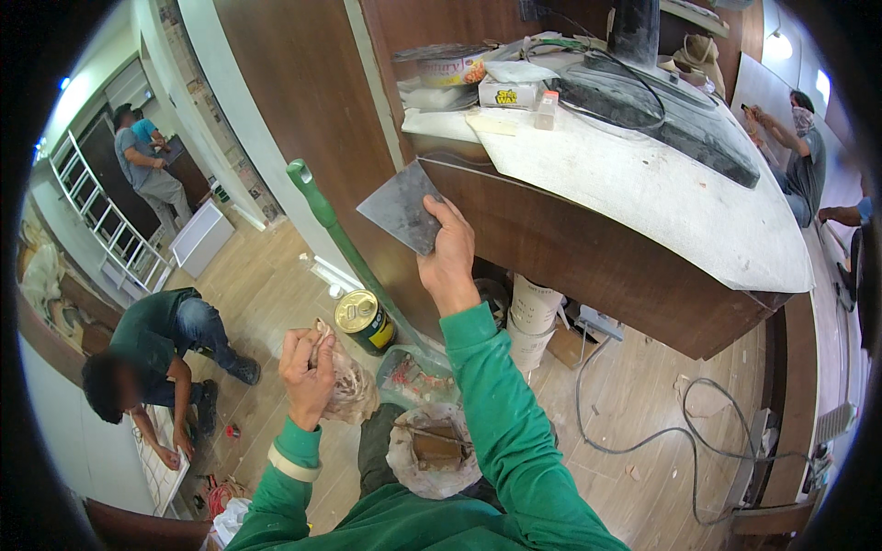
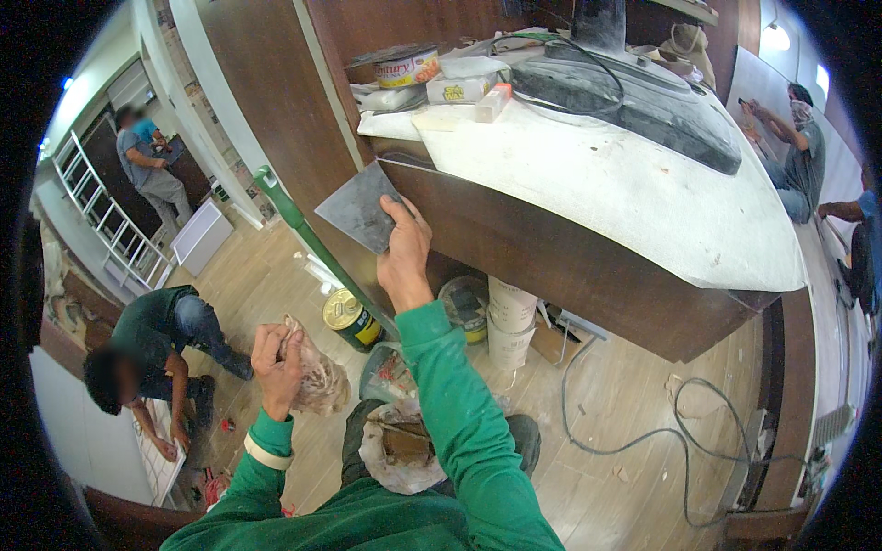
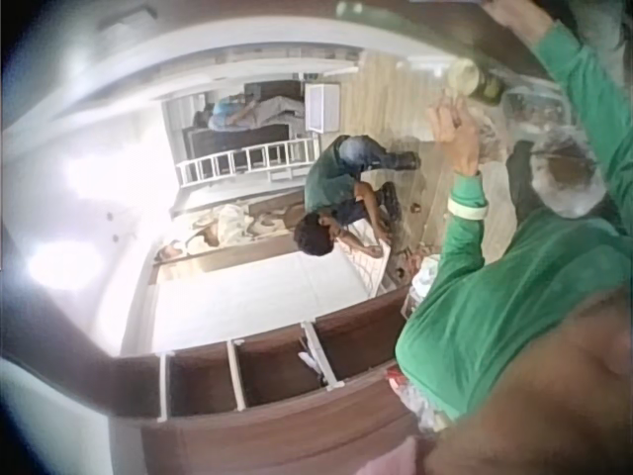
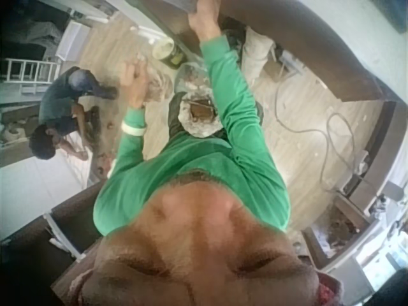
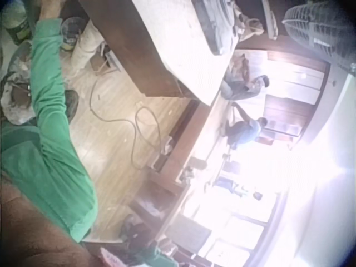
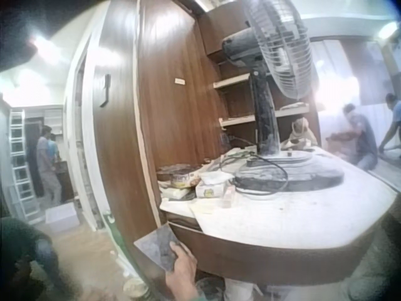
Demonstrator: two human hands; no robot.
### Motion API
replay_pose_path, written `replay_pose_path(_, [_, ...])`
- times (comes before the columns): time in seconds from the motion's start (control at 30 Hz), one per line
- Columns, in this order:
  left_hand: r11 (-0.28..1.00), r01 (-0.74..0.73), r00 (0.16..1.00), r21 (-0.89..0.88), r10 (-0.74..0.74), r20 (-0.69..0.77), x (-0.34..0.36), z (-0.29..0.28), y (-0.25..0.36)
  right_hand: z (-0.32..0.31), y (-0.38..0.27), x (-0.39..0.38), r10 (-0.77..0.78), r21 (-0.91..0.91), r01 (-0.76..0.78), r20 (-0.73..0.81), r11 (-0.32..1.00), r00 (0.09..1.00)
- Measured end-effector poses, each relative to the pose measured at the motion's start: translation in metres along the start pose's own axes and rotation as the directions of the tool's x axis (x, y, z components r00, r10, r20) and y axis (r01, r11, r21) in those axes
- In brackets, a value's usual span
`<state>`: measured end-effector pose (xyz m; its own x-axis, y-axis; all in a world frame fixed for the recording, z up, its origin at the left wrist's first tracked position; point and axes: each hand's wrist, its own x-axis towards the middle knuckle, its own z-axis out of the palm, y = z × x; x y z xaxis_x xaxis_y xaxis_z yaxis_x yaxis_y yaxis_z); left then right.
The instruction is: The person sits on the floor and applies wood filler to the edge of a wooden cabinet using a putty knife, then sands the area with sandpaper. They wipe the surface with a cloth and apply a finish with a brush, repeating the process along the cabinet edge.
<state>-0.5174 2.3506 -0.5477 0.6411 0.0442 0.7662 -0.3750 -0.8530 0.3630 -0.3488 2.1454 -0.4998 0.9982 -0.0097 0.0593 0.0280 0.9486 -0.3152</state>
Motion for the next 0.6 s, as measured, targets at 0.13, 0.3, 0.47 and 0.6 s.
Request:
replay_pose_path(0.13, [1.0, -0.012, 1.0, 0.006, 0.012, -0.006, 0.001, -0.001, 0.002, 0.001, -0.007, -0.001, 0.016, -0.037, -0.015, 0.021, 0.999, 1.0])
replay_pose_path(0.3, [0.999, 0.011, 1.0, -0.036, -0.012, -0.014, 0.008, -0.003, 0.001, -0.037, -0.013, -0.041, -0.023, -0.277, -0.001, -0.084, 0.961, 0.996])
replay_pose_path(0.47, [0.979, -0.178, 0.981, -0.094, 0.17, -0.088, 0.062, 0.042, 0.025, -0.084, -0.039, -0.076, -0.176, -0.478, 0.118, -0.08, 0.87, 0.981])
replay_pose_path(0.6, [0.903, -0.417, 0.9, -0.101, 0.395, -0.186, 0.137, 0.096, 0.047, -0.099, -0.066, -0.104, -0.219, -0.631, 0.12, -0.08, 0.767, 0.972])
